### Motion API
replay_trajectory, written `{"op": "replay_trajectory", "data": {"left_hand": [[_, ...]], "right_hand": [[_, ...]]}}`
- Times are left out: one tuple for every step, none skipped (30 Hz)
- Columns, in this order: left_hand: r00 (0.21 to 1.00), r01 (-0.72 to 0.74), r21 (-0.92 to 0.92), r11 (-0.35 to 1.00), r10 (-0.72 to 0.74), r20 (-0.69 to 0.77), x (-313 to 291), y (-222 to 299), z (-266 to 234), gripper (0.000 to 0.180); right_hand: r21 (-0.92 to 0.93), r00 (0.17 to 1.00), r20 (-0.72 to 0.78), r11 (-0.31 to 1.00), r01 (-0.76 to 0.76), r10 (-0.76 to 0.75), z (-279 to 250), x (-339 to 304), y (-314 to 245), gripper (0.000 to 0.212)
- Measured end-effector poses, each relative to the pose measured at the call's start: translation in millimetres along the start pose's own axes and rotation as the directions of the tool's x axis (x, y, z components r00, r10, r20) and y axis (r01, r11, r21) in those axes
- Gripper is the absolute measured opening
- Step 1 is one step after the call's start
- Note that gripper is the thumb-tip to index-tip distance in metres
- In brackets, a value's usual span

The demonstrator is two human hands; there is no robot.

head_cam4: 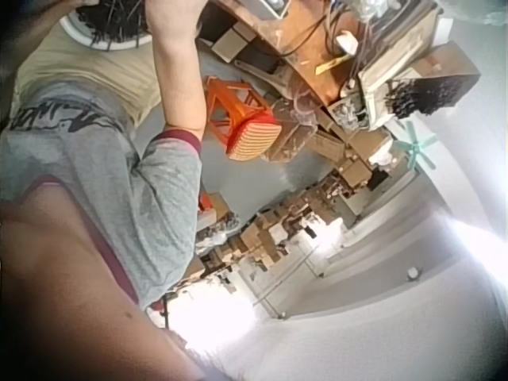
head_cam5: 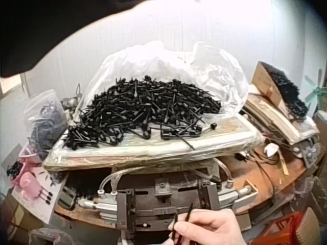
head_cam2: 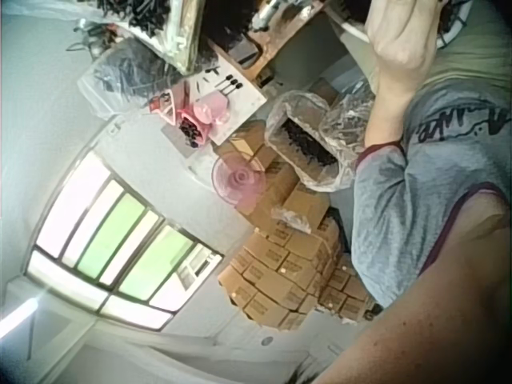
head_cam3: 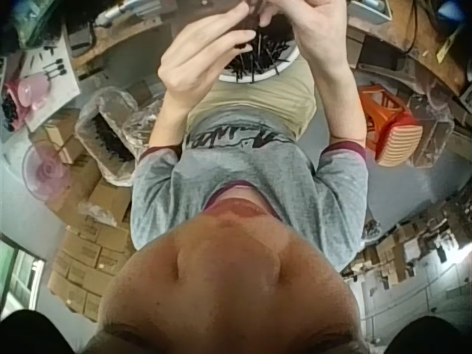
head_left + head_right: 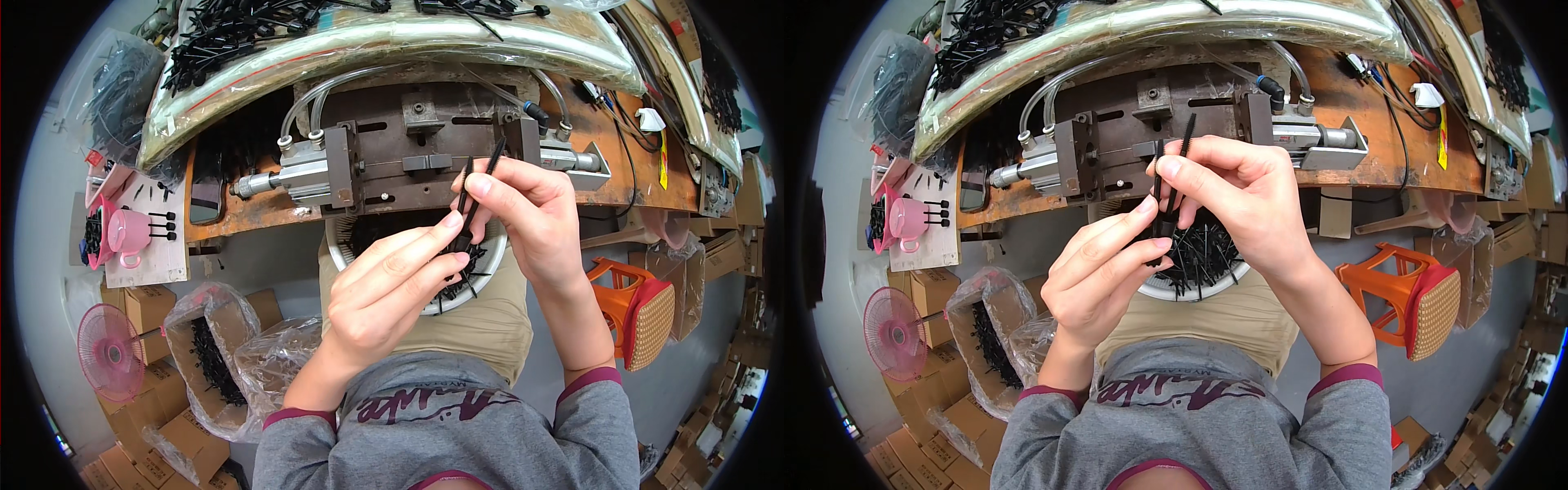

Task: Assembling plastic connector components using a manual press fixture.

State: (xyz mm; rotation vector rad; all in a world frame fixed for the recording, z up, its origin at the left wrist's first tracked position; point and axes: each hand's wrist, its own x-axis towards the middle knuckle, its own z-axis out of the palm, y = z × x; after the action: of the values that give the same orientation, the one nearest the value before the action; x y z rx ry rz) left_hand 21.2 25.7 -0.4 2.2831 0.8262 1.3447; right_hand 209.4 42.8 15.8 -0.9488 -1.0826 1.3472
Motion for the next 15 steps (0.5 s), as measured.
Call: {"op": "replay_trajectory", "data": {"left_hand": [[1.000, -0.008, -0.003, 1.000, 0.008, 0.004, 0, 0, 0, 0.033], [1.000, -0.016, -0.005, 1.000, 0.016, 0.008, 0, -1, -1, 0.032], [1.000, -0.024, -0.008, 1.000, 0.024, 0.012, 0, -3, -1, 0.030], [1.000, -0.014, 0.003, 1.000, 0.014, 0.013, 0, -3, -1, 0.030], [1.000, -0.004, 0.014, 1.000, 0.004, 0.014, 0, -4, 0, 0.031], [1.000, 0.006, 0.025, 1.000, -0.006, 0.016, 0, -6, 0, 0.031], [1.000, 0.020, 0.067, 0.998, -0.021, 0.017, 1, -9, 1, 0.032], [0.999, 0.033, 0.108, 0.994, -0.036, 0.019, 1, -14, 4, 0.033], [0.999, 0.049, 0.154, 0.987, -0.052, 0.016, 0, -19, 5, 0.034], [0.998, 0.052, 0.230, 0.972, -0.061, 0.033, -2, -24, 9, 0.032], [0.996, 0.058, 0.272, 0.961, -0.073, 0.045, -3, -27, 13, 0.032], [0.995, 0.061, 0.307, 0.950, -0.082, 0.056, -4, -27, 18, 0.031], [0.994, 0.063, 0.341, 0.938, -0.091, 0.067, -5, -29, 22, 0.031], [0.995, 0.033, 0.389, 0.921, -0.065, 0.071, -6, -32, 25, 0.030], [0.995, 0.025, 0.422, 0.906, -0.061, 0.073, -6, -35, 28, 0.029]], "right_hand": [[-0.001, 1.000, 0.007, 1.000, -0.001, 0.001, 0, 0, 0, 0.017], [-0.002, 1.000, 0.013, 1.000, -0.002, 0.002, -1, 0, 0, 0.017], [-0.004, 1.000, 0.005, 1.000, -0.007, 0.007, -1, 0, 0, 0.017], [-0.005, 1.000, -0.004, 1.000, -0.011, 0.011, -1, 0, 0, 0.017], [-0.007, 1.000, -0.013, 1.000, -0.016, 0.016, -2, 0, 0, 0.016], [-0.098, 0.997, -0.076, 0.995, 0.025, -0.033, -1, -1, 2, 0.015], [-0.191, 0.987, -0.135, 0.980, 0.059, -0.086, 0, -2, 5, 0.014], [-0.285, 0.972, -0.188, 0.955, 0.086, -0.143, 1, -4, 8, 0.014], [-0.308, 0.969, -0.192, 0.947, 0.090, -0.154, -1, -6, 11, 0.013], [-0.331, 0.967, -0.196, 0.939, 0.094, -0.165, -4, -8, 13, 0.012], [-0.353, 0.964, -0.200, 0.930, 0.097, -0.176, -7, -10, 14, 0.012], [-0.335, 0.965, -0.208, 0.938, 0.085, -0.161, -7, -13, 13, 0.012], [-0.323, 0.967, -0.211, 0.944, 0.069, -0.144, -8, -15, 12, 0.012], [-0.312, 0.969, -0.213, 0.949, 0.054, -0.126, -8, -18, 12, 0.012], [-0.298, 0.971, -0.213, 0.954, 0.036, -0.104, -9, -19, 13, 0.012]]}}
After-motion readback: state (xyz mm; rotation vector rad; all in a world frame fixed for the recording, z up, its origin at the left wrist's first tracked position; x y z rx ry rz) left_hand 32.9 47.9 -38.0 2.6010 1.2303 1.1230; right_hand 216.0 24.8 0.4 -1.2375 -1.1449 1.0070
